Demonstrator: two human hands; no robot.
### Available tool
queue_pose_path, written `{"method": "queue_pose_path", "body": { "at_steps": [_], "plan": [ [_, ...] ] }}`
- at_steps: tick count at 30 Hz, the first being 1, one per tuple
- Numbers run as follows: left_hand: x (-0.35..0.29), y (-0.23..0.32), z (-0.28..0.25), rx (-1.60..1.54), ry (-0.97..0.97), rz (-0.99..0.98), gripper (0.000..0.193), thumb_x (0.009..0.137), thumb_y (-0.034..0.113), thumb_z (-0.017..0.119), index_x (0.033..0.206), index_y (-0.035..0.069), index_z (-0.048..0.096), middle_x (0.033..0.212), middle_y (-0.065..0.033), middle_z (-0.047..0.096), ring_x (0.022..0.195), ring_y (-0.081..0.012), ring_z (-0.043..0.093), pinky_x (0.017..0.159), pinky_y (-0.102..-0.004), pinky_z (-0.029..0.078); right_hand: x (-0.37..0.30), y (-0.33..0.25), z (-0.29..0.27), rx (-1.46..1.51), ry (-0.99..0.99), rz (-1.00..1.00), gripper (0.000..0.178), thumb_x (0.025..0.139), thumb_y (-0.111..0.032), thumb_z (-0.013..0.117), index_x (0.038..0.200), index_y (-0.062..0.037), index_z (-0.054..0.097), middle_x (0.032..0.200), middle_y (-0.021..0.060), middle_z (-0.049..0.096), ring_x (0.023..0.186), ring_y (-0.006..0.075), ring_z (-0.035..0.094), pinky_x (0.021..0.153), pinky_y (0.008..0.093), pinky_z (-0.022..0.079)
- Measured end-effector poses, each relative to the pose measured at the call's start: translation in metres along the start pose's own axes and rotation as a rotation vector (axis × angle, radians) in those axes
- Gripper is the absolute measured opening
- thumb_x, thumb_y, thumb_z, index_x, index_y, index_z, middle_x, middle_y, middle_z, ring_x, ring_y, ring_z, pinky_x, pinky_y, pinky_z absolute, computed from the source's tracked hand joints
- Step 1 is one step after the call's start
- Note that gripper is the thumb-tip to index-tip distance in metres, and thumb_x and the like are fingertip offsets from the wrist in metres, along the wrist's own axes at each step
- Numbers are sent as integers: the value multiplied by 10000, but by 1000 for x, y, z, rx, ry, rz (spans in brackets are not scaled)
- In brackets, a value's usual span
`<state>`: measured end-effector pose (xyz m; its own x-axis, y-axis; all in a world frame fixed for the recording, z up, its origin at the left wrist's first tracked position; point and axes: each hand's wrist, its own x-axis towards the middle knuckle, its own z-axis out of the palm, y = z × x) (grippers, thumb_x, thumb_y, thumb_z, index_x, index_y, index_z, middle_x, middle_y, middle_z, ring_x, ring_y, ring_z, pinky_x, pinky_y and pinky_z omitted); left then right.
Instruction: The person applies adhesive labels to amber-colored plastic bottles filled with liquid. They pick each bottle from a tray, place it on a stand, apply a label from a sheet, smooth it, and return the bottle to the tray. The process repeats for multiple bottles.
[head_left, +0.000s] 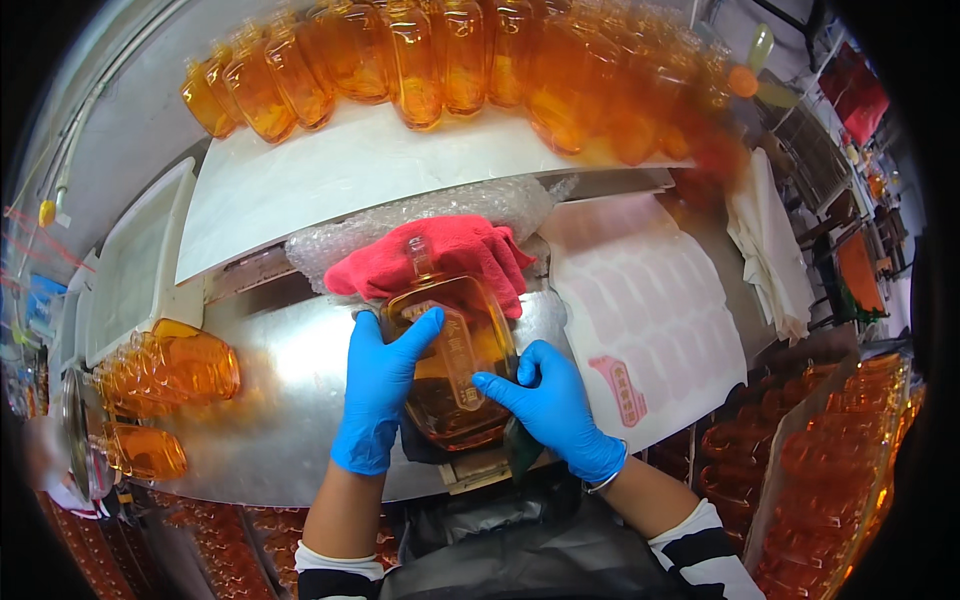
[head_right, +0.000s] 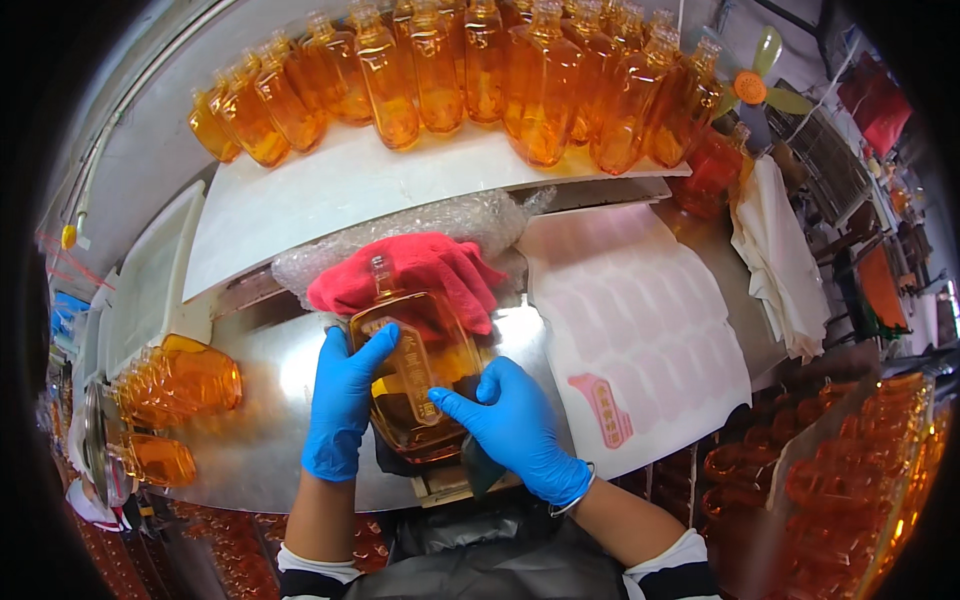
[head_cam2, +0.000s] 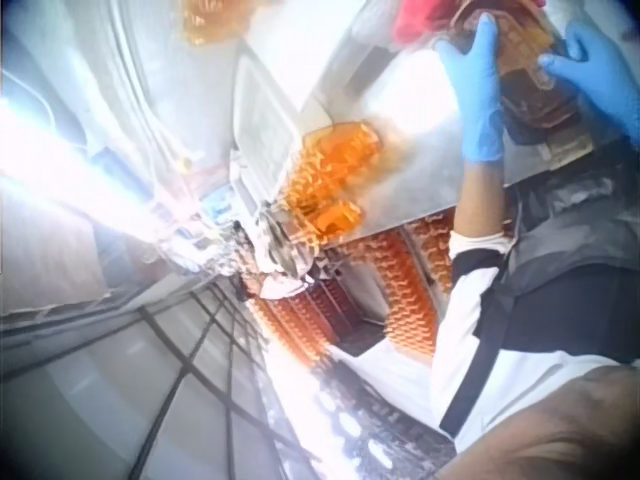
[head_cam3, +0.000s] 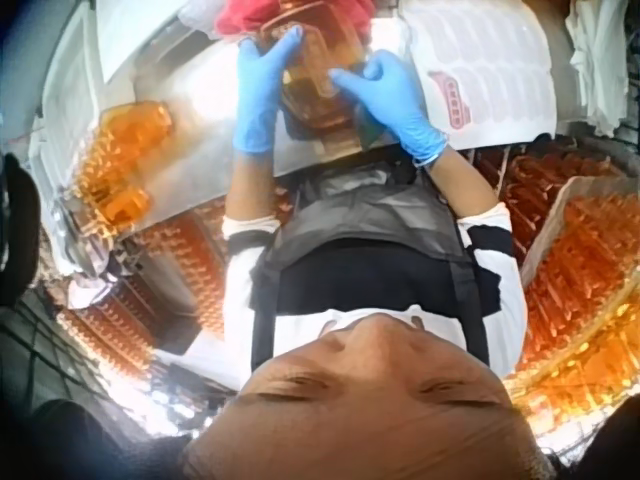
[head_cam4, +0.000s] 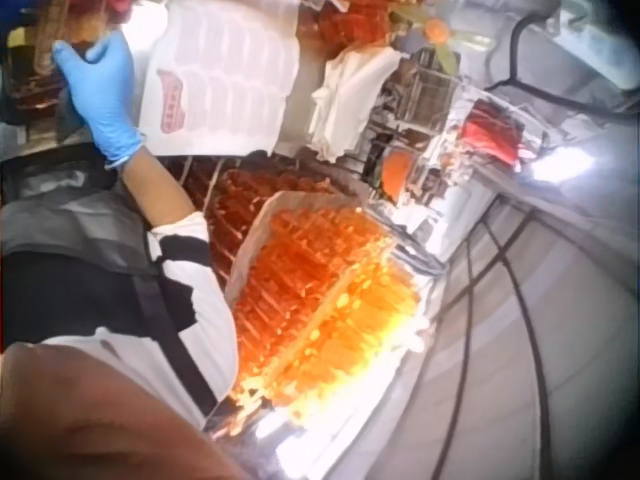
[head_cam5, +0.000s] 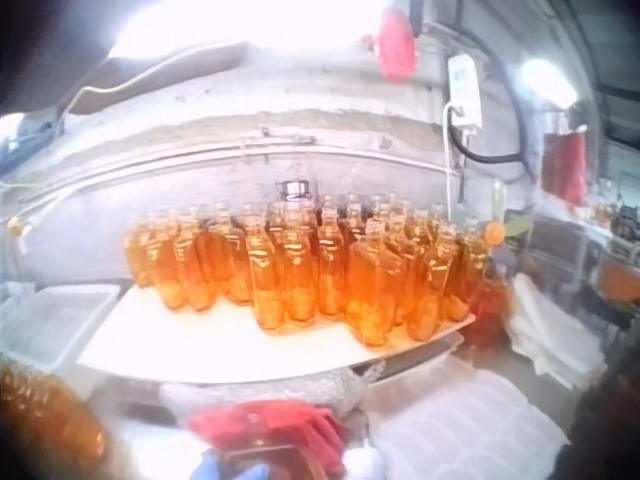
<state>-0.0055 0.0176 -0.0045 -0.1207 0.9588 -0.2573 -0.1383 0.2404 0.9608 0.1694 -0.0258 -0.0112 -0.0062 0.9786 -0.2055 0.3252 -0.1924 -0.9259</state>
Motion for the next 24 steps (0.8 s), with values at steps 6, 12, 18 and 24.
{"method": "queue_pose_path", "body": {
  "at_steps": [6,12,18,24],
  "plan": [
    [-1,0,1,-2,20,-12,559,731,212,744,1145,-31,457,1045,-138,586,901,-199,601,770,-307,500,2,8,-1,71,-21,13,447,678,-318,792,699,-57,430,628,6,406,573,87,387,510,262,378],
    [-1,0,2,-16,0,-24,531,751,182,723,1164,-14,452,1062,-130,582,921,-198,594,791,-316,494,1,9,-3,84,-43,7,430,689,-302,786,700,-59,432,630,1,410,578,80,384,513,255,375],
    [-4,4,4,-61,19,-59,526,760,182,713,1173,-7,449,1070,-126,580,932,-202,591,795,-323,494,0,7,-1,125,-43,41,416,701,-290,779,692,-61,432,619,1,408,573,77,382,512,253,373],
    [-4,4,5,-26,-7,-50,487,787,222,690,1154,5,453,1068,-116,572,933,-192,585,795,-319,496,2,13,-2,157,-38,27,402,713,-296,770,677,-60,445,598,-4,421,567,70,388,514,243,375]
  ]
}}
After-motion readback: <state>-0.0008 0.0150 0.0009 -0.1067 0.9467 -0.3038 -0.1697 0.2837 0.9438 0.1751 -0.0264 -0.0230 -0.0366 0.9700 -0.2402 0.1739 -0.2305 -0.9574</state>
